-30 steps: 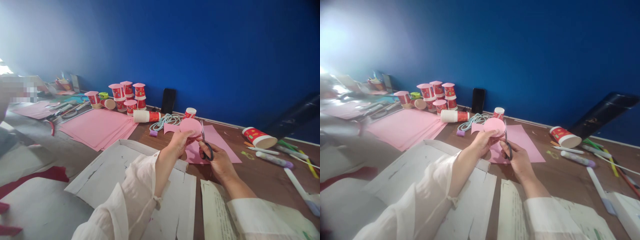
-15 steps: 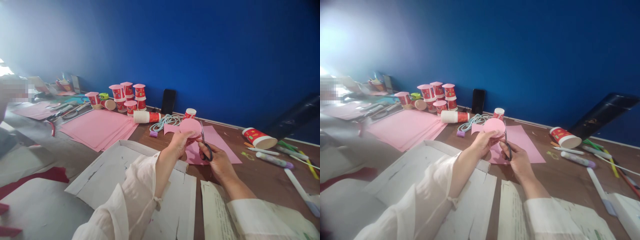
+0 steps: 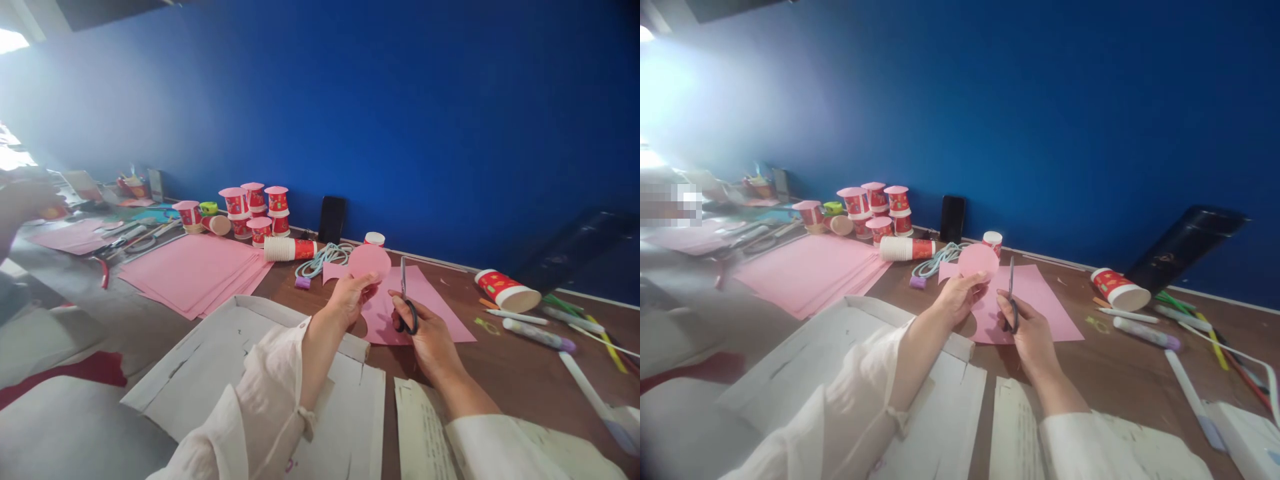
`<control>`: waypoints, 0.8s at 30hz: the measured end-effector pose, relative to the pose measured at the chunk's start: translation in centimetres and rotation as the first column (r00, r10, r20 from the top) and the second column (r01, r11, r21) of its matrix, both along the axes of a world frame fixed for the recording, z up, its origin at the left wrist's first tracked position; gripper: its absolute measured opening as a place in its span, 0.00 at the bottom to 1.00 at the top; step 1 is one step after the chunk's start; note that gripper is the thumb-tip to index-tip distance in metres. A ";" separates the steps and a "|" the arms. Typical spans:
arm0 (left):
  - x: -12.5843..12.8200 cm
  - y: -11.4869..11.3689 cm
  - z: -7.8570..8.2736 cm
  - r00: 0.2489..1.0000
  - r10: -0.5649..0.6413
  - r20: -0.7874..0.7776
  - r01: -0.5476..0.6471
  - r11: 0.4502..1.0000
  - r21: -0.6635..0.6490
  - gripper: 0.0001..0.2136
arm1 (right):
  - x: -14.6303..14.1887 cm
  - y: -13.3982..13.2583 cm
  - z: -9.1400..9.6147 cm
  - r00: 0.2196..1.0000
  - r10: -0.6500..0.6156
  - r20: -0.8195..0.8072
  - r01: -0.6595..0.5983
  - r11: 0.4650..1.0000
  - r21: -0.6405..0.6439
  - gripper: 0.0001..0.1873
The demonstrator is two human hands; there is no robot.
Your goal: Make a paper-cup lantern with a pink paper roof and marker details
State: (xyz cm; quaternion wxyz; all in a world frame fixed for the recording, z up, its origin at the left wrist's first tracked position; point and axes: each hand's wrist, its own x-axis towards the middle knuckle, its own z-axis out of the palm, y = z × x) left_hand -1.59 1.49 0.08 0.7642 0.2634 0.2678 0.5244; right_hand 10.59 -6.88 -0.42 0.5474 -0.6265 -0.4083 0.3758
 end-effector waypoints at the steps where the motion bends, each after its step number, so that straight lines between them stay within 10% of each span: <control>1: 0.0 0.0 0.0 1.000 -0.001 -0.001 0.001 1.000 -0.002 0.15 | 0.0 0.0 0.0 1.000 0.007 -0.001 -0.007 1.000 -0.001 0.29; 16: 0.1 -0.4 0.2 1.000 0.001 0.027 0.000 0.999 -0.049 0.13 | -0.3 -0.1 0.2 0.997 0.007 -0.074 -0.009 1.000 -0.017 0.33; 24: 0.2 0.2 -0.4 0.999 0.004 0.051 0.003 0.992 -0.124 0.09 | 3.0 0.9 -1.2 0.939 -0.211 0.273 0.190 0.977 0.100 0.35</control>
